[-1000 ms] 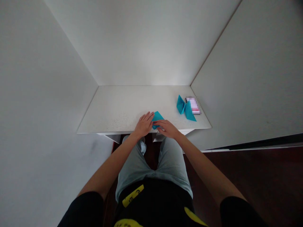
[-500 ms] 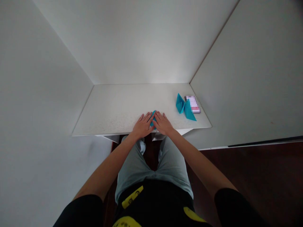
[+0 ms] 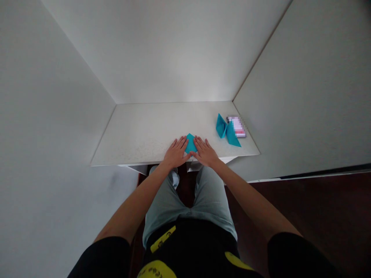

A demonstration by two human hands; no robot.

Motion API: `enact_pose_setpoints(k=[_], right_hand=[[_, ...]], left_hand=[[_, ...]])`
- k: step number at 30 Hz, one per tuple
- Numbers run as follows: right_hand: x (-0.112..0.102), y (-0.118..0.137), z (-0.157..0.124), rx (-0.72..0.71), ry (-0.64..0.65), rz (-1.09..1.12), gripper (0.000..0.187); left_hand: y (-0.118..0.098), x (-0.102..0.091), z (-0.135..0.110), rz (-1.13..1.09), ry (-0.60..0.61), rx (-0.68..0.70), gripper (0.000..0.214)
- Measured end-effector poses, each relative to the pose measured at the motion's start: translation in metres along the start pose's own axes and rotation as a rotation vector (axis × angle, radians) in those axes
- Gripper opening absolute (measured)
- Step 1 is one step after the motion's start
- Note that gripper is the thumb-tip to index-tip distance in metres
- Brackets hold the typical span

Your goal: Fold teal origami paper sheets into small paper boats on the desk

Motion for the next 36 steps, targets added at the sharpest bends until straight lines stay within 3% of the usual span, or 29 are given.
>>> enact_pose_setpoints(k=[4,7,11,15,20,25,32,36], right_hand=[[-0.010,-0.010,-0.031,-0.041,-0.022,0.003,0.084],[-0.013,-0.015,-0.039,-0.075,-0.033,0.030,0.086],[-0.014,-0.019,-0.038,-0.074,-0.056,0.087,0.079],[-0.013,-0.023,-0.038,-0.065,-0.069,0.145,0.077],[-0.016,-0.029,-0.030,0.010,-0.155,0.257,0.046],[-0.019,-0.031,-0.024,0.122,-0.230,0.278,0.039],[-0.012,-0.039,-0.017,0.284,-0.207,0.412,0.035],[-0.012,-0.038,-0.015,0.285,-0.228,0.377,0.038]], left_hand=[[0.001,0.000,-0.001,-0.037,-0.004,0.040,0.077],[0.006,-0.002,-0.004,-0.102,0.002,0.071,0.077],[0.022,-0.006,-0.010,-0.249,0.000,0.083,0.070],[0.035,-0.008,-0.015,-0.347,-0.047,0.031,0.045],[0.033,-0.010,-0.014,-0.383,-0.090,-0.029,0.027],[0.030,-0.015,-0.013,-0.397,-0.145,-0.012,0.027],[0.028,-0.016,-0.003,-0.290,-0.172,-0.247,0.026],[0.021,-0.017,-0.001,-0.238,-0.166,-0.359,0.023]])
Point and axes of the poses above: each hand's wrist, its own z-axis towards the middle knuckle, its own x-axis out of the palm, y = z × x, the point moved 2 cm from there along z, towards the middle knuckle, and after that the axes turned 9 degrees about -y, right-handed, at the moved point
